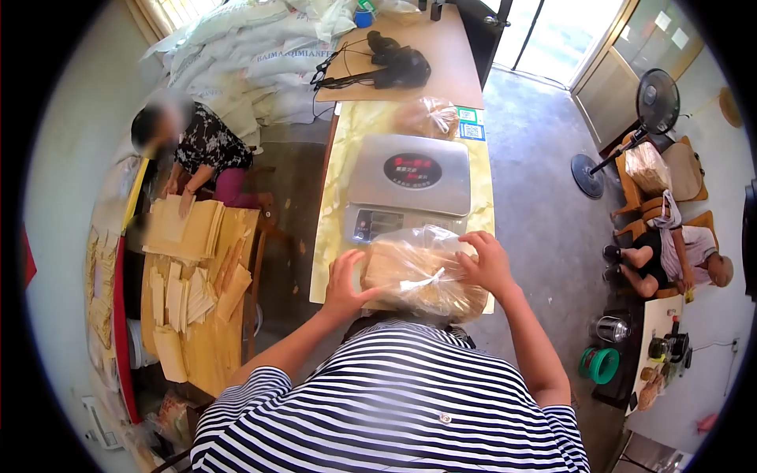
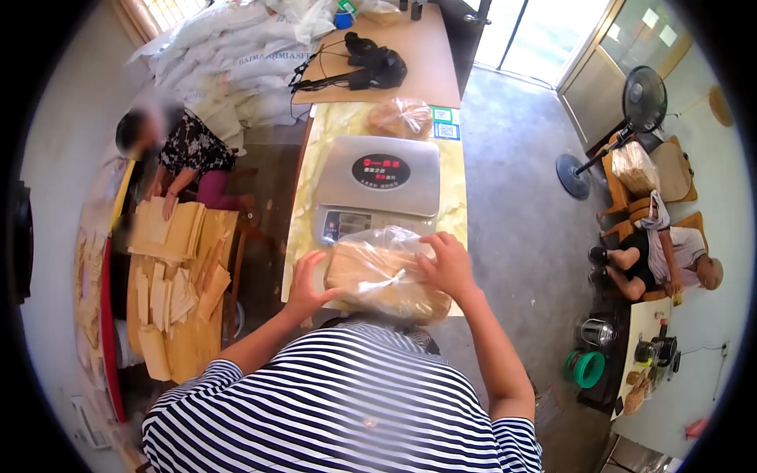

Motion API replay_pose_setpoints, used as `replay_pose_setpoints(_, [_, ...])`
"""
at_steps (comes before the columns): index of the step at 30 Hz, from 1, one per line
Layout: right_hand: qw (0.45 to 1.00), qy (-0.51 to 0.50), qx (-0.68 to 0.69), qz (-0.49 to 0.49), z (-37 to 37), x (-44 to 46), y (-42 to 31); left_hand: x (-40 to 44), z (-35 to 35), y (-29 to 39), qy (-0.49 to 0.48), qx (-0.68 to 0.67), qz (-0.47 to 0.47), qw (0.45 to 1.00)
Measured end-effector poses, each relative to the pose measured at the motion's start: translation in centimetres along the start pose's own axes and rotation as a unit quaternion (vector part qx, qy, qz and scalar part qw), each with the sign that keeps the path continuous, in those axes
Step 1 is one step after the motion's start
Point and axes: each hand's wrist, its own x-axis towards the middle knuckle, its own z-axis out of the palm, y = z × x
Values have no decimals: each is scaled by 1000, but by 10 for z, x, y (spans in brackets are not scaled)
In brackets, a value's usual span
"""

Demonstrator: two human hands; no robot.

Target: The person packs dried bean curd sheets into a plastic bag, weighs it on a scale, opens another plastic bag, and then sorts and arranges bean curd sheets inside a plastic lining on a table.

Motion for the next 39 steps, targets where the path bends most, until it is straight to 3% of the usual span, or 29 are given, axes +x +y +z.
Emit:
replay_pose_setpoints(1, [1000, -7, 3, 7, 2, 7, 2, -10, 10, -7, 1, 1, -7, 1000])
replay_pose_setpoints(2, [998, -54, -5, 12, 2, 15, 3, -21, 21, -13, -11, -150, -129, 980])
replay_pose_setpoints(3, [998, -58, -3, 8, 6, 20, 4, -27, 26, -12, -21, -297, -245, 923])
replay_pose_setpoints(4, [993, -112, -9, 23, 12, 26, 4, -32, 30, -10, -16, -296, -248, 922])
replay_pose_setpoints(5, [985, -166, -14, 39, 17, 31, 4, -37, 35, -8, -57, -446, -394, 802])
replay_pose_setpoints(6, [974, -219, -6, 66, 21, 33, 4, -43, 40, -4, -97, -569, -517, 632])
replay_pose_setpoints(7, [973, -220, -5, 68, 21, 35, 1, -50, 52, 0, -98, -568, -519, 631])
replay_pose_setpoints(9, [895, -393, 70, 200, 17, 39, -5, -49, 77, 11, -171, -630, -463, 600])
replay_pose_setpoints(10, [900, -395, 57, 176, 26, 36, 3, -43, 79, 15, -176, -629, -460, 601])
replay_pose_setpoints(12, [900, -399, 59, 168, 25, 31, 3, -31, 79, 24, -192, -716, -405, 536])
replay_pose_setpoints(13, [897, -409, 62, 156, 23, 29, 1, -28, 83, 21, -200, -715, -400, 538])
replay_pose_setpoints(15, [900, -400, 65, 163, 19, 21, -4, -29, 92, 12, -176, -767, -397, 473])
replay_pose_setpoints(23, [906, -359, 107, 198, 14, 14, -10, -22, 91, 15, -196, -692, -435, 542])
replay_pose_setpoints(26, [908, -342, 119, 213, 1, 15, -21, -14, 54, 39, -209, -657, -475, 548])
replay_pose_setpoints(27, [911, -334, 116, 213, 3, 14, -19, -19, 60, 20, -209, -654, -503, 525])
replay_pose_setpoints(29, [920, -296, 120, 228, 6, 2, -8, -25, 52, 10, -168, -622, -513, 568])
replay_pose_setpoints(31, [942, -224, 85, 234, 9, -13, 5, -23, 35, 10, -113, -604, -456, 644])
replay_pose_setpoints(33, [955, -198, 99, 200, 23, -23, 37, -22, 48, -28, -24, -450, -438, 778])
replay_pose_setpoints(35, [933, -144, 161, 286, 16, -34, 50, -8, 62, -57, 108, -282, -193, 934])
replay_pose_setpoints(37, [899, -89, 230, 362, 14, -54, 68, 23, 27, -9, 71, -93, -70, 991])
replay_pose_setpoints(39, [862, 43, 332, 381, 24, -83, 104, 49, 23, 23, 62, -67, 25, 996])
